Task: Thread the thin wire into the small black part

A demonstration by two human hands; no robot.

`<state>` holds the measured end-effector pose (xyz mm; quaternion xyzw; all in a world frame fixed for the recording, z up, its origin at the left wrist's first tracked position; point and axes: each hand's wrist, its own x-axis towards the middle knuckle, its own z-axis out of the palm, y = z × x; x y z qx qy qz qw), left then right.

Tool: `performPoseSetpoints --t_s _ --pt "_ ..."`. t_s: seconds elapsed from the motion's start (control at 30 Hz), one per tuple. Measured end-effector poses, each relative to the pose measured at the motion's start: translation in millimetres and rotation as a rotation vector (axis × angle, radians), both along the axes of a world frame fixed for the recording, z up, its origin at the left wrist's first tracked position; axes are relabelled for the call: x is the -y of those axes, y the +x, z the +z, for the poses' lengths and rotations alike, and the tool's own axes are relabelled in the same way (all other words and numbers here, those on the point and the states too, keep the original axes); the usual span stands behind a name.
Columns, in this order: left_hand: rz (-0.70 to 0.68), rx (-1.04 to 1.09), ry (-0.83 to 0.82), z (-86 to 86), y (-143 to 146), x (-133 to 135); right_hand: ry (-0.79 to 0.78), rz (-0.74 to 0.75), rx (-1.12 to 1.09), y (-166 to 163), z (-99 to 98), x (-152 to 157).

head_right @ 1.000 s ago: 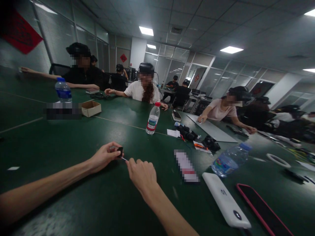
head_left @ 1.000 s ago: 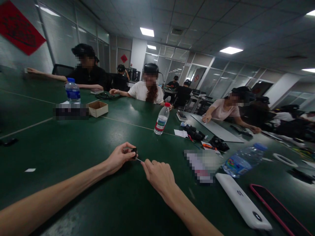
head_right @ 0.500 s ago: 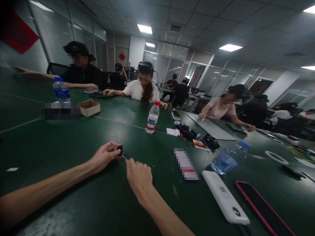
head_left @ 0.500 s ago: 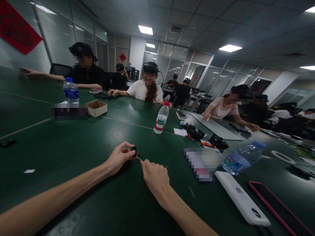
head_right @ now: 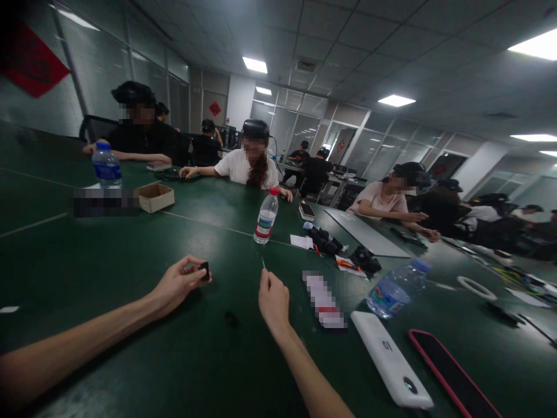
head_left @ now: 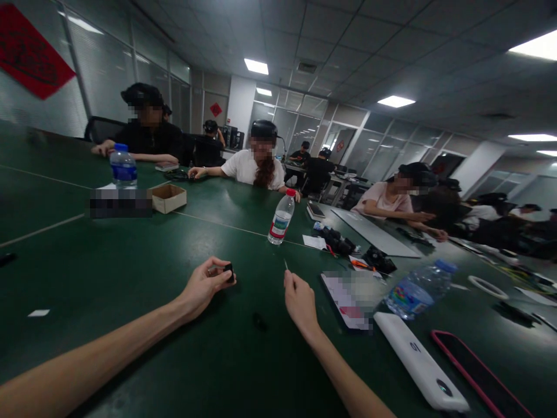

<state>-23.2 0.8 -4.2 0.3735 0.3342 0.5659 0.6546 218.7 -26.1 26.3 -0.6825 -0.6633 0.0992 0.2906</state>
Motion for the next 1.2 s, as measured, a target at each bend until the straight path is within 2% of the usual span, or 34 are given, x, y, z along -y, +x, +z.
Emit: performPoseSetpoints --t_s 0.07,0.13,0.27,0.4,0.5,0.63,0.73,0.9,1.03,1.2 --pt "0.007 0.013 0.005 0.3 -0.4 -0.1 -0.015 -0.009 -0.039 9.9 4.4 -3.7" --pt "0.004 0.023 0.015 1.0 -0.6 0.2 -0.076 0.049 -0.037 14.0 13.6 -3.2" --pt "0.007 0.024 0.021 1.4 -0.5 0.5 -0.281 0.311 0.082 10.9 44.6 11.6" --pt "-0.016 0.026 0.026 -0.4 -0.9 -0.3 -0.560 0.501 0.268 -1.5 74.3 37.5" --pt "-0.039 0.025 0.031 -2.3 -1.7 -0.9 -0.648 0.561 0.413 -16.0 82.1 54.3" --pt "-0.045 0.022 0.034 -4.6 -2.0 -1.5 -0.632 0.566 0.476 -29.8 80.7 64.4" --pt "-0.055 0.033 0.026 -6.0 -0.8 -2.1 -0.601 0.518 0.485 -27.5 82.1 64.4" --pt "-0.070 0.045 0.015 -5.7 2.2 -2.6 -0.546 0.341 0.405 -4.8 79.4 50.4" --pt "-0.064 0.045 0.028 -3.4 3.0 -1.7 -0.393 0.150 0.348 9.3 61.3 24.1" --pt "-0.059 0.064 0.049 -6.5 4.3 -4.3 -0.232 -0.041 0.437 -0.9 33.9 -0.2"
